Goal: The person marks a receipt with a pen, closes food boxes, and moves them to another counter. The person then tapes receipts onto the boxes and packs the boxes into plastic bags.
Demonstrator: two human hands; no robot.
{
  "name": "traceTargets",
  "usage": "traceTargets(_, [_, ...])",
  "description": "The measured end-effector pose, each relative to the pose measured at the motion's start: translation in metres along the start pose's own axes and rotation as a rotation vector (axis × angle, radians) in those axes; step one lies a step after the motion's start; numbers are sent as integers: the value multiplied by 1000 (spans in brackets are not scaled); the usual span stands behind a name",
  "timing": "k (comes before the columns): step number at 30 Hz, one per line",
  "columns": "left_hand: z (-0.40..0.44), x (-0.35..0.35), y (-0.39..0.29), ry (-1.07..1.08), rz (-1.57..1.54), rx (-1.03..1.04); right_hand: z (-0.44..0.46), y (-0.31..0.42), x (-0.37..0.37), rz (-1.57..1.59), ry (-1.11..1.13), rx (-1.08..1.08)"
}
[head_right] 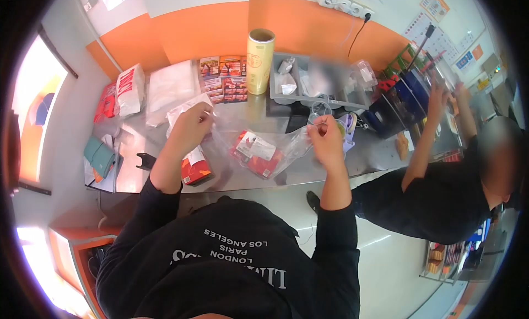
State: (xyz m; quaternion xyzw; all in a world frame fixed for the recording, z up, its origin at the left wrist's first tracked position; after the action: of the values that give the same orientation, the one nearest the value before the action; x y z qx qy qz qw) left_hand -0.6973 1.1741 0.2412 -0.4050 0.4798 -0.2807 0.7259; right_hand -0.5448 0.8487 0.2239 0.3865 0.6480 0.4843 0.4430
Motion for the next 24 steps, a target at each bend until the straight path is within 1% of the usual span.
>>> traceTargets(1, [3, -8, 1, -10, 4, -5, 3, 4, 2, 35, 75, 22])
traceTargets(2, [8, -15, 2, 92, 74, 38, 4, 14, 4, 279, 164, 128])
traceTargets(3, [13, -22, 2, 192, 145, 80, 5, 28, 9, 273, 181, 124])
traceTargets(4, [18, -30, 0, 181, 149, 72, 5, 39, 15, 239, 189, 130])
traceTargets(5, [23, -34, -6, 226, 216, 135, 8, 45, 22, 206, 196, 139])
traceTargets(6, [27, -37, -11, 270, 282, 196, 16, 48, 26, 140, 248, 134])
traceTargets(7, [33, -37, -14, 259, 284, 184, 21, 52, 31, 135, 264, 134])
traceTargets(9, [43, -28, -22, 224, 219, 82, 27, 66, 43, 314, 345, 39])
traceTargets(10, [41, -23, -24, 211, 218, 68, 37, 64, 49, 263, 367, 16])
traceTargets(11, [41, -19, -25, 130, 219, 83, 47, 61, 51, 259, 384, 18])
traceTargets(12, [42, -15, -27, 48, 222, 101, 59, 60, 48, 185, 355, 37])
traceTargets(13, [45, -9, -23, 35, 225, 87, 70, 58, 47, 111, 327, 56])
traceTargets(14, [48, -4, -17, -33, 200, 143, 77, 58, 49, 129, 312, 9])
traceTargets(15, [48, -6, -18, -105, 180, 195, 83, 57, 53, 125, 341, 14])
traceTargets(16, [52, -10, -15, 58, 84, 106, 87, 56, 57, 36, 263, -18])
traceTargets(17, [47, -15, -7, 42, 95, 87, 92, 54, 58, -48, 181, -54])
traceTargets(19, [40, -22, 3, 63, -220, 287, 97, 49, 61, -15, 223, -38])
traceTargets(20, [32, -35, 9, 136, -278, 250, 97, 46, 62, -31, 184, -102])
traceTargets(21, [17, -50, 12, 117, -268, 241, 93, 46, 65, -44, 145, -167])
traceTargets(22, [-3, -63, 16, 22, -264, 161, 83, 46, 67, -264, 0, -287])
traceTargets(23, [-26, -77, 20, -77, -257, 82, 66, 53, 78, -255, 27, -295])
traceTargets(24, [-50, -89, 27, -169, -240, 67, 40, 68, 91, -509, -229, -597])
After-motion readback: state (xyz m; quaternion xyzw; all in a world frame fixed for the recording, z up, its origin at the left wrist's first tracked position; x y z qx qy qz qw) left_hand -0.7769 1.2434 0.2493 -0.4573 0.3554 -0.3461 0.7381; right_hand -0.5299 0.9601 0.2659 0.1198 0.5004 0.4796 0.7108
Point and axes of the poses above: each hand's wrist, its own z-axis towards the middle knuckle, its own x-axis out of the palm, y = z × x, the point moved 2 cm from there along z, towards the middle knuckle, and after that the axes turned 11 degrees about x, right-handed, at the moved point
